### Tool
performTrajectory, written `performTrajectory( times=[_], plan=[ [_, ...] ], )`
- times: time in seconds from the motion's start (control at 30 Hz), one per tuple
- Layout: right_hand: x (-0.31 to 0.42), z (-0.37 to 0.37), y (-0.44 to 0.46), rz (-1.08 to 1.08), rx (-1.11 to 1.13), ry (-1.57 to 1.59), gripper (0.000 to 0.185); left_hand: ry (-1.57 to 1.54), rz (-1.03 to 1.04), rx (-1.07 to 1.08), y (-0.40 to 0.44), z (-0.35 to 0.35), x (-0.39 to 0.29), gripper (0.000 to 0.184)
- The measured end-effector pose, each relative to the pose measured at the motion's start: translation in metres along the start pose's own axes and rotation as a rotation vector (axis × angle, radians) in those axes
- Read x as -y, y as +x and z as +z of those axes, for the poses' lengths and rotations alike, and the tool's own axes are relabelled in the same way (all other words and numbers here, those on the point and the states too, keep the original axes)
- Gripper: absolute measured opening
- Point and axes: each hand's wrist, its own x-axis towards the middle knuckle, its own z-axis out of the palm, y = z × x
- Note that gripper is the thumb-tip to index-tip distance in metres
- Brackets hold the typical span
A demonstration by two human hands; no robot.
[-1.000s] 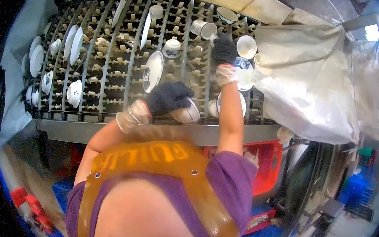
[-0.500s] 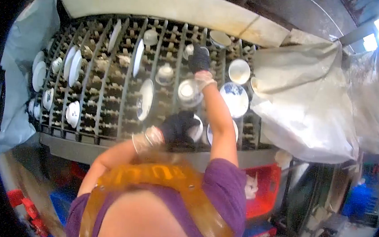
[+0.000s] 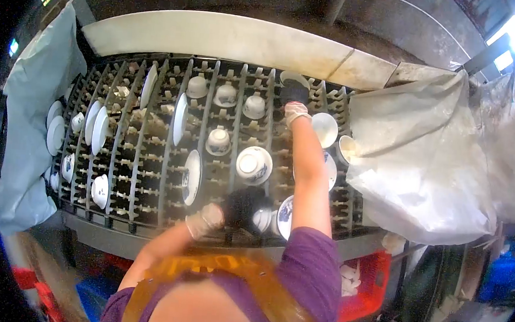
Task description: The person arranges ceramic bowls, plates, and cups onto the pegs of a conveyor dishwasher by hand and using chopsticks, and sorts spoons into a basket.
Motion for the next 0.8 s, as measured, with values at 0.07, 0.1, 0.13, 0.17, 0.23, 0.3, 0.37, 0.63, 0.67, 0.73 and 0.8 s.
performTrajectory(
  times=[0.07,0.1,0.13,0.17,0.23,0.3,0.37,0.63,0.67,0.73,0.8],
  plan=[
    [-0.004,-0.046,0.006,0.120,0.236,0.279,0.040,0.030,0.088,-0.032,0.004,0.000,0.001,0.053],
    [-0.012,-0.040,0.009,0.112,0.066,0.316,0.044,-0.131,0.034,-0.107,0.001,-0.002,-0.003,0.036],
    [-0.038,-0.012,0.020,-0.055,-0.121,0.338,0.040,0.065,0.145,-0.169,-0.004,-0.006,-0.010,0.028],
    [-0.054,-0.006,0.021,0.028,-0.034,0.762,0.040,0.084,0.175,-0.158,-0.008,-0.017,-0.020,0.027],
    [-0.085,-0.006,0.006,0.180,0.084,0.838,0.040,0.045,0.137,-0.013,-0.014,-0.022,-0.024,0.045],
    [-0.084,-0.052,-0.019,0.232,0.112,0.489,0.042,0.122,0.216,-0.018,-0.022,-0.018,-0.018,0.039],
    [-0.114,-0.057,-0.041,0.104,0.392,0.371,0.043,0.124,0.185,0.016,-0.039,-0.039,-0.032,0.036],
    [-0.081,-0.101,-0.115,0.112,-0.071,0.255,0.029,-0.159,-0.290,-0.823,-0.140,-0.107,-0.020,0.023],
    [-0.069,-0.106,-0.123,-0.097,-0.241,0.328,0.034,-0.417,-0.483,-0.849,-0.157,-0.115,-0.012,0.015],
    [-0.056,-0.113,-0.139,-0.377,-0.360,0.209,0.040,-0.353,-0.499,-1.147,-0.161,-0.127,-0.003,0.011],
    [-0.078,-0.089,-0.162,-0.352,-0.208,0.197,0.038,-0.327,-0.526,-1.082,-0.188,-0.137,0.037,0.010]
  ],
)
